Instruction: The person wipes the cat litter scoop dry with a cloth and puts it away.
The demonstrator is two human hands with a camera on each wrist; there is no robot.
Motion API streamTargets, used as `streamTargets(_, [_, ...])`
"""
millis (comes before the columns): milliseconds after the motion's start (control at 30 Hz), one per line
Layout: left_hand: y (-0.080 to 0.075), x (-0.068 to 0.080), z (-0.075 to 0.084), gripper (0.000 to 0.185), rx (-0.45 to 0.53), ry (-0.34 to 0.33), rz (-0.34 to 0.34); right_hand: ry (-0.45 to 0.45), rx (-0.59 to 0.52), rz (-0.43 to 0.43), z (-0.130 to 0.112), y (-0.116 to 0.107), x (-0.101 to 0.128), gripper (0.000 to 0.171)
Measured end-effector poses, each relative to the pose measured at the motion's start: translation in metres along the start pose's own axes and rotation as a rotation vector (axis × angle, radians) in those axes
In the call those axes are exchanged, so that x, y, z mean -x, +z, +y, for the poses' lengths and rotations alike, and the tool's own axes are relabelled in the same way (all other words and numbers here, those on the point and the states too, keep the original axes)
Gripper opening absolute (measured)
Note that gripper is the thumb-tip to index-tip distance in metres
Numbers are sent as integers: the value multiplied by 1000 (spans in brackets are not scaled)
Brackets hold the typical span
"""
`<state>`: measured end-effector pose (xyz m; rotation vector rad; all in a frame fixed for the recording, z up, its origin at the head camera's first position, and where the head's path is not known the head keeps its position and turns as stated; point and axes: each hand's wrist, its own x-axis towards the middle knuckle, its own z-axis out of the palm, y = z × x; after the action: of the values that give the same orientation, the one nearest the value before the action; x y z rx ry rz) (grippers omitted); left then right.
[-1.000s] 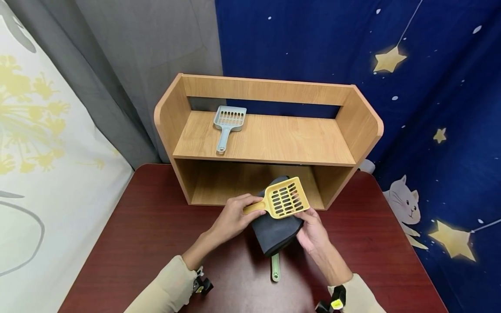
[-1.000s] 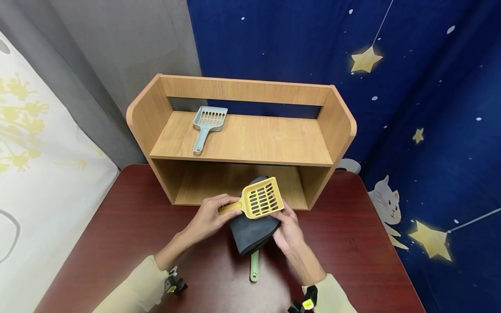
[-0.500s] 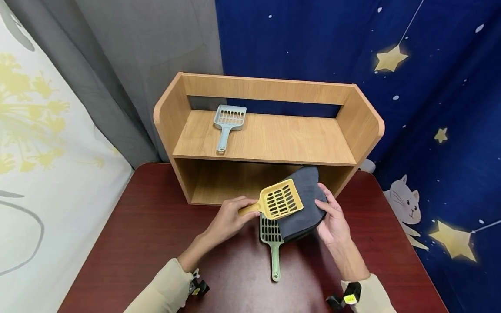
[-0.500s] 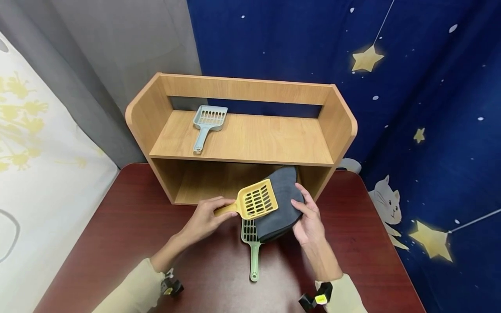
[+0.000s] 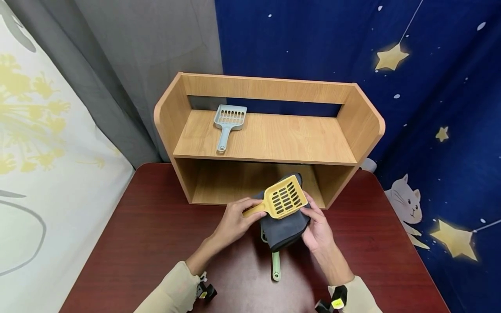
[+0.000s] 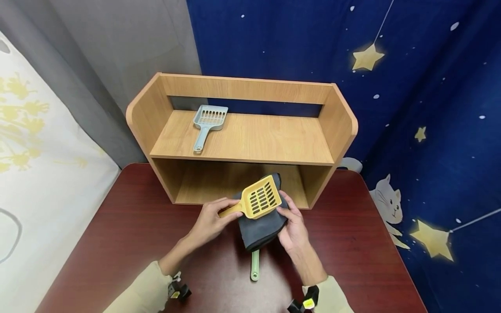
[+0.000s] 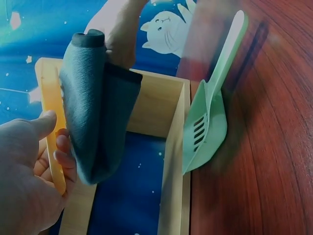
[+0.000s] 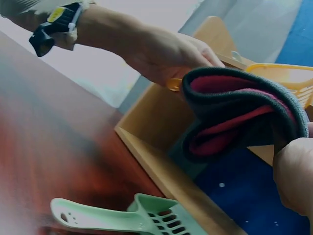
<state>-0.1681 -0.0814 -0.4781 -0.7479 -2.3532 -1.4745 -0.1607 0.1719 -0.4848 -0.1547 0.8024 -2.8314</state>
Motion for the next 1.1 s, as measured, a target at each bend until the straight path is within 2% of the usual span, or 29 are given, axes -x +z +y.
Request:
streamTargets(267, [-8, 6, -6, 34, -41, 10, -34, -9, -138, 1, -34, -1, 1, 45])
streamTargets(467, [-13, 9, -11, 34, -58, 13, -82, -18, -111, 10, -48, 0, 2, 45])
streamTargets(667, [-19, 9, -13, 32, -110, 23, -98, -54, 50, 6, -52, -2, 2, 48])
streamTargets(867, [-28, 9, -15, 32, -148, -9, -114, -78, 265, 26, -58, -6, 7, 53])
streamTargets(1100, [-43, 8, -16, 31, -182, -14, -118, -144, 528, 14, -66, -9, 15, 54])
